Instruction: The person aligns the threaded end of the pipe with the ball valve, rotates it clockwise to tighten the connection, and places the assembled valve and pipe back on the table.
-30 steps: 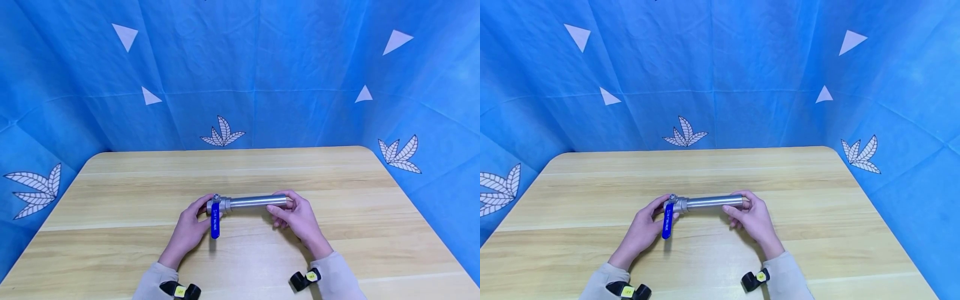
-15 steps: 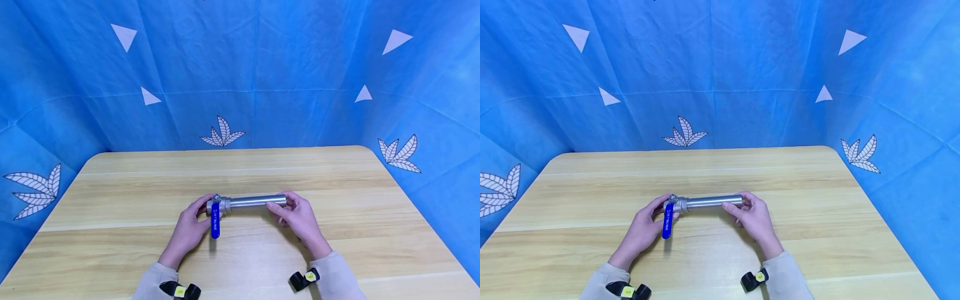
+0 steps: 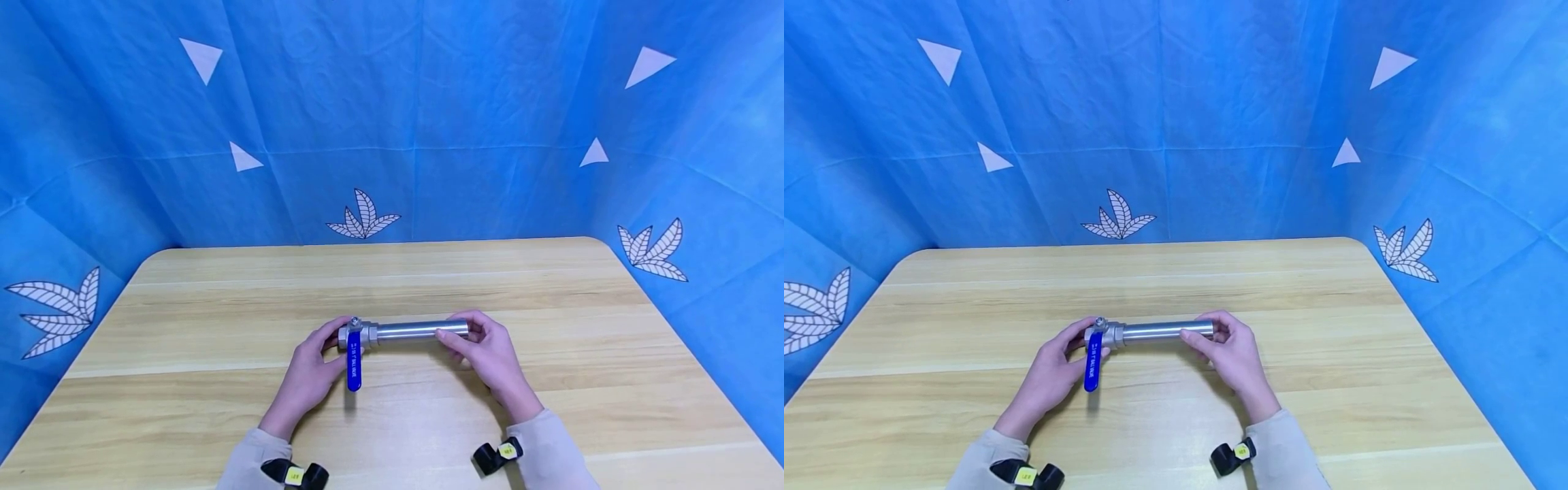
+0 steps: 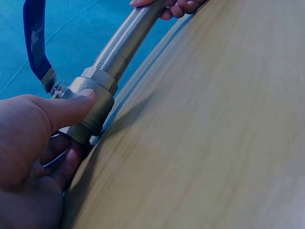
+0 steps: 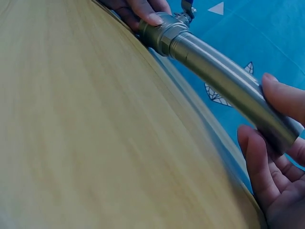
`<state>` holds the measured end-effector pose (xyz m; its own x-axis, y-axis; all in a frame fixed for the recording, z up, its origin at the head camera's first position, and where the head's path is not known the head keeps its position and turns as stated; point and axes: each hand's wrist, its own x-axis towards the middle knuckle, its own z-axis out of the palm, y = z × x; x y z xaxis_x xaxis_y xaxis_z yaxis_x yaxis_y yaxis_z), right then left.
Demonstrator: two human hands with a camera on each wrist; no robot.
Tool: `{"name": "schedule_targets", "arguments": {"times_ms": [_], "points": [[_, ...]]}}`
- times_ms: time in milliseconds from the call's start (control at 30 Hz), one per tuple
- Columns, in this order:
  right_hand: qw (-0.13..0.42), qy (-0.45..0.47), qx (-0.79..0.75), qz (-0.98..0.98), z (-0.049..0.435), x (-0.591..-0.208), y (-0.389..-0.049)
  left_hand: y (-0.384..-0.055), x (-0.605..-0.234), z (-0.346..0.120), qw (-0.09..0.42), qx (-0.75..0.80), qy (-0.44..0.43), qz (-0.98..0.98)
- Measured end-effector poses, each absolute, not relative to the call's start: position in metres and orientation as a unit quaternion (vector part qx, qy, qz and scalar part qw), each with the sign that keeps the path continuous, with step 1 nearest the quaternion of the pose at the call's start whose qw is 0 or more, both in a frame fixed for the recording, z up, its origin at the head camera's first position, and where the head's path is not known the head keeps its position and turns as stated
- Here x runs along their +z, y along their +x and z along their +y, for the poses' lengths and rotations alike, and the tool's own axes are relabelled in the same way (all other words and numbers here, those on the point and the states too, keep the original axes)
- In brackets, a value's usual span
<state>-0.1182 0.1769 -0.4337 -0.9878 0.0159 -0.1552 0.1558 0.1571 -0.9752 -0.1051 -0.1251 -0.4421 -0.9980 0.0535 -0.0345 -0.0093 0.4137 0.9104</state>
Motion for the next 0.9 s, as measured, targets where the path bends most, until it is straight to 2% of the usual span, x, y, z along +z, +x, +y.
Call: {"name": "schedule_targets", "arguments": {"times_ms": [700,900], "points": [[0.055,0.086,-0.609,0.787,0.1734,-0.4333,-0.1196,-0.1046,-0.4420,-0.1245,0.022,0.539,0.014,0.842],[0.063,0.018,-0.652,0.755,0.1784,-0.4342,-0.1168,-0.1037,-0.4413,-0.1250,0.024,0.536,0.018,0.844]]}}
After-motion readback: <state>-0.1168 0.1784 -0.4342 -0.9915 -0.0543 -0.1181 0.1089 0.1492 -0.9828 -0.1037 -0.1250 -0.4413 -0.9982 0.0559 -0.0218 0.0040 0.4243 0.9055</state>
